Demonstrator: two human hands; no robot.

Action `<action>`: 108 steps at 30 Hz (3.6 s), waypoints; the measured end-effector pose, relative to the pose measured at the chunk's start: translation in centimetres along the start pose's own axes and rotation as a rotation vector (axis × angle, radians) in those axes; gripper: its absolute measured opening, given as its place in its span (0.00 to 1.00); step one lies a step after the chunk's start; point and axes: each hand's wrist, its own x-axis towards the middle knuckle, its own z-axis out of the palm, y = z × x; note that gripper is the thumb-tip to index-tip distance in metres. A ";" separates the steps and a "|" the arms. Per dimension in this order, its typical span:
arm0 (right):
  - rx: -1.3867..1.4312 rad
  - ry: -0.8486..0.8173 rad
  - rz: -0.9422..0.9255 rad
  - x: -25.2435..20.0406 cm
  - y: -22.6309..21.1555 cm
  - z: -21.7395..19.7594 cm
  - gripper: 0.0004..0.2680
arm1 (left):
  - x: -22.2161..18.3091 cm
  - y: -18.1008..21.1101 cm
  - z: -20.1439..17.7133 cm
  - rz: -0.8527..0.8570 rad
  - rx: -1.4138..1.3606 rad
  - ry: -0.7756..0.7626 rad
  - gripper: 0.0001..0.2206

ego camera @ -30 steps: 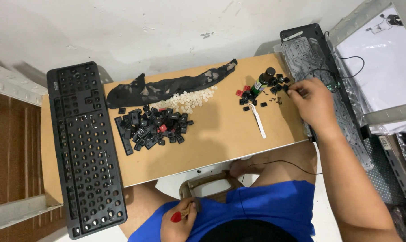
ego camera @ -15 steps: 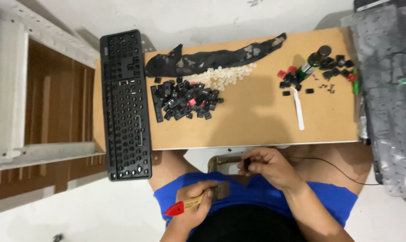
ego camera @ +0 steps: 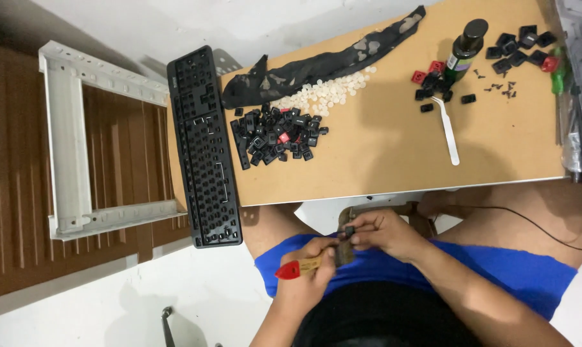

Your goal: The person is cleaning individual mechanical keyboard keycaps using a paintbrush on a workbench.

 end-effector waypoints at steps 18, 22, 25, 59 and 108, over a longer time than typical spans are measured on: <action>0.093 0.021 -0.006 -1.3 -3.0 1.2 0.15 | 0.5 1.9 0.8 0.196 0.058 0.173 0.14; 0.128 -0.049 -0.087 -0.8 -2.3 0.5 0.16 | 0.2 0.8 0.9 0.126 0.048 0.155 0.14; 0.143 -0.085 -0.071 -0.7 -2.0 0.2 0.16 | 0.2 1.2 0.9 0.046 0.013 0.161 0.14; 0.207 -0.108 -0.241 -0.5 -1.3 -0.6 0.12 | -0.1 2.0 1.7 0.287 0.169 0.171 0.12; 0.147 0.173 -0.027 -2.0 -4.2 4.9 0.14 | 0.4 -1.0 0.1 0.224 0.024 0.130 0.09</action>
